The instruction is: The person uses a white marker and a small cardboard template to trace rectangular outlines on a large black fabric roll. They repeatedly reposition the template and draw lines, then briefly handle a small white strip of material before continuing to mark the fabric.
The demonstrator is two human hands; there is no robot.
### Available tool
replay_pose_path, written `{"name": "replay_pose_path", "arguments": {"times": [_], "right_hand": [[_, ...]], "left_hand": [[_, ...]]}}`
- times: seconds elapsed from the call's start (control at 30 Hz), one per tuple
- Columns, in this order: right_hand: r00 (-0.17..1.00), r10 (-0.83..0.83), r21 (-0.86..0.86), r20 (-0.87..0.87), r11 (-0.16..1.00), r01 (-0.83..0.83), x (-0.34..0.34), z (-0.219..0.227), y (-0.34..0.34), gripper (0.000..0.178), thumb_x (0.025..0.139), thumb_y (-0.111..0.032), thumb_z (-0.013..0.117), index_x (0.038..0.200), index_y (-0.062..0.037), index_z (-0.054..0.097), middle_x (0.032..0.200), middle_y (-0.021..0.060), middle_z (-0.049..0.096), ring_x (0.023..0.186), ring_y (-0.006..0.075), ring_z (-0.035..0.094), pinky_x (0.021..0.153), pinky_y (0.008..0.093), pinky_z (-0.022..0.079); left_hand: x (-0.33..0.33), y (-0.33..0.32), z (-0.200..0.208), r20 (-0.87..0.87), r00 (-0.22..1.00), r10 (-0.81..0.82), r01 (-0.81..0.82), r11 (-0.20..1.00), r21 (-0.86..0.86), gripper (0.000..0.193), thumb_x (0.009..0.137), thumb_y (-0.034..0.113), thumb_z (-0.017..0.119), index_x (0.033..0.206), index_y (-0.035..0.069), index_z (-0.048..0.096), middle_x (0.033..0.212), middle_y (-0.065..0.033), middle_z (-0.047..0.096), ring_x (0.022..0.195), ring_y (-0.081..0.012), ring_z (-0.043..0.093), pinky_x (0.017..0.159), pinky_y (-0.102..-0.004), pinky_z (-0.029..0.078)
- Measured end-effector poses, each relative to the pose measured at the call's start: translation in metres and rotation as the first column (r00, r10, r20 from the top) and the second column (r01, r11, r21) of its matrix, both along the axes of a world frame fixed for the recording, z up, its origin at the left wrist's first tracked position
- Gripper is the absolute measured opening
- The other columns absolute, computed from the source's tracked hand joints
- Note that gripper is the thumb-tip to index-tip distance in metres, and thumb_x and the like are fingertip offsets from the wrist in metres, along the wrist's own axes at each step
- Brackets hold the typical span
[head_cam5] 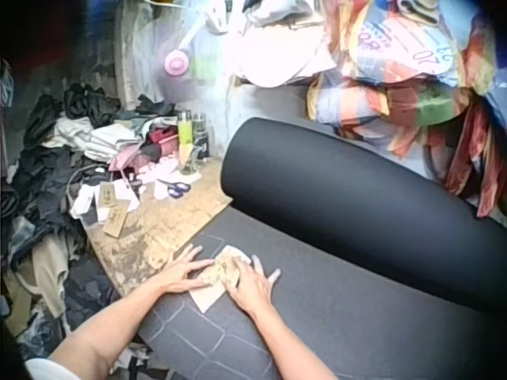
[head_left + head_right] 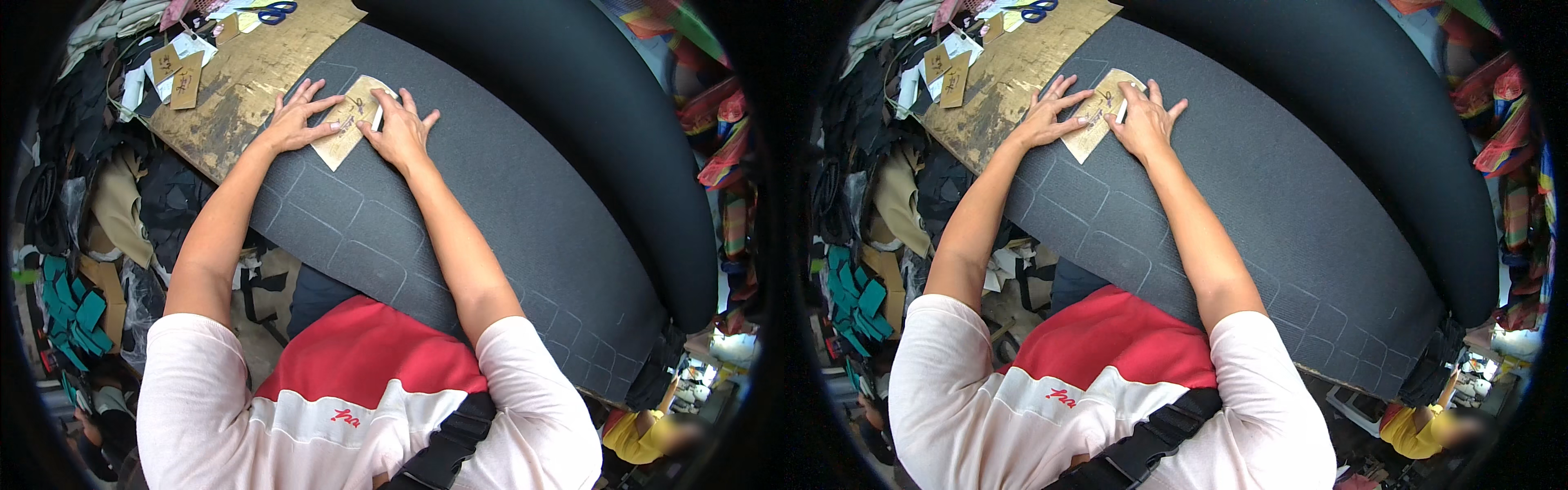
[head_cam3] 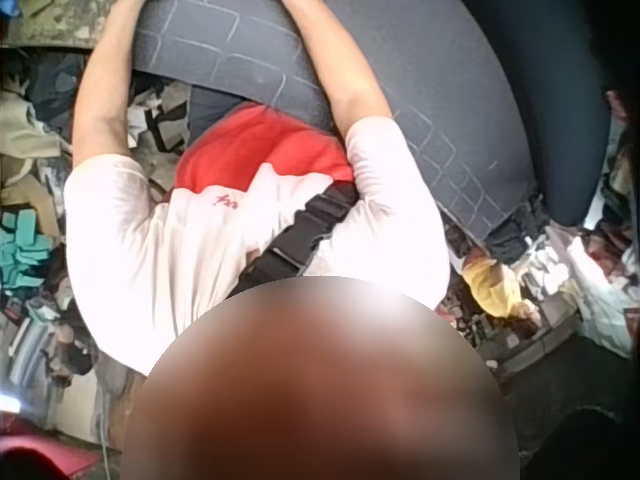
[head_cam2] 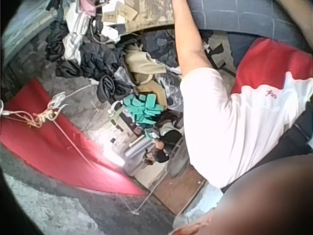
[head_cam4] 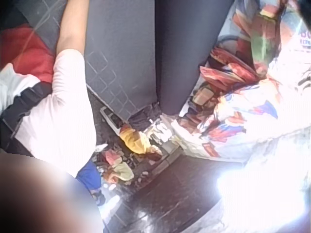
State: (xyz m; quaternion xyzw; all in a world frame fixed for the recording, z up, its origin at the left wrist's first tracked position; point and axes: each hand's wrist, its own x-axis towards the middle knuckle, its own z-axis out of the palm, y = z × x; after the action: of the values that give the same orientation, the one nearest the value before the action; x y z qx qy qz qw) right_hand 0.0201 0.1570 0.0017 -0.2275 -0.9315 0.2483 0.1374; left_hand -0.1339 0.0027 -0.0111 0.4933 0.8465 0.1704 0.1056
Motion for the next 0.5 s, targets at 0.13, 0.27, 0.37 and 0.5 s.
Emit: {"name": "replay_pose_path", "arguments": {"times": [0.13, 0.27, 0.37, 0.5], "right_hand": [[0.998, 0.026, 0.049, 0.059, 0.998, -0.028, -0.012, -0.006, 0.003, 0.058, 0.083, -0.042, 0.061, 0.134, -0.0219, 0.043, 0.131, 0.0076, 0.052, 0.136, 0.0289, 0.027, 0.1, 0.0743, 0.007], [0.998, 0.018, 0.096, 0.068, 0.995, -0.024, -0.016, -0.011, 0.002, 0.057, 0.085, -0.042, 0.058, 0.136, -0.0236, 0.04, 0.132, 0.0032, 0.051, 0.137, 0.0282, 0.025, 0.1, 0.0744, 0.008], [0.998, 0.03, 0.098, 0.048, 0.995, -0.034, -0.014, -0.01, 0.002, 0.057, 0.085, -0.04, 0.058, 0.136, -0.0234, 0.039, 0.131, 0.0043, 0.052, 0.137, 0.0279, 0.024, 0.1, 0.0742, 0.007], [0.996, 0.057, 0.02, 0.064, 0.998, -0.058, -0.01, -0.005, 0.003, 0.057, 0.082, -0.032, 0.061, 0.134, -0.0209, 0.041, 0.137, 0.0007, 0.047, 0.138, 0.0283, 0.022, 0.102, 0.0729, 0.001]], "left_hand": [[-0.001, 0.001, -0.001, -0.015, 1.0, -0.008, 0.008, 1.0, -0.003, 0.06, 0.076, 0.059, 0.061, 0.13, 0.037, 0.05, 0.15, -0.0111, 0.024, 0.141, -0.0302, 0.012, 0.107, -0.0637, 0.0], [0.001, 0.001, 0.0, -0.024, 1.0, 0.006, -0.006, 1.0, -0.001, 0.057, 0.074, 0.06, 0.063, 0.126, 0.038, 0.055, 0.15, -0.0102, 0.025, 0.141, -0.0299, 0.013, 0.107, -0.0627, 0.0], [0.002, 0.002, 0.002, -0.02, 1.0, 0.011, -0.011, 1.0, -0.017, 0.052, 0.074, 0.059, 0.063, 0.121, 0.038, 0.058, 0.149, -0.0096, 0.026, 0.141, -0.0291, 0.012, 0.108, -0.0612, -0.002], [0.0, 0.002, 0.003, 0.049, 0.998, 0.029, -0.028, 1.0, -0.01, 0.049, 0.074, 0.058, 0.064, 0.119, 0.038, 0.06, 0.15, -0.0089, 0.026, 0.141, -0.0279, 0.011, 0.109, -0.0595, -0.004]]}}
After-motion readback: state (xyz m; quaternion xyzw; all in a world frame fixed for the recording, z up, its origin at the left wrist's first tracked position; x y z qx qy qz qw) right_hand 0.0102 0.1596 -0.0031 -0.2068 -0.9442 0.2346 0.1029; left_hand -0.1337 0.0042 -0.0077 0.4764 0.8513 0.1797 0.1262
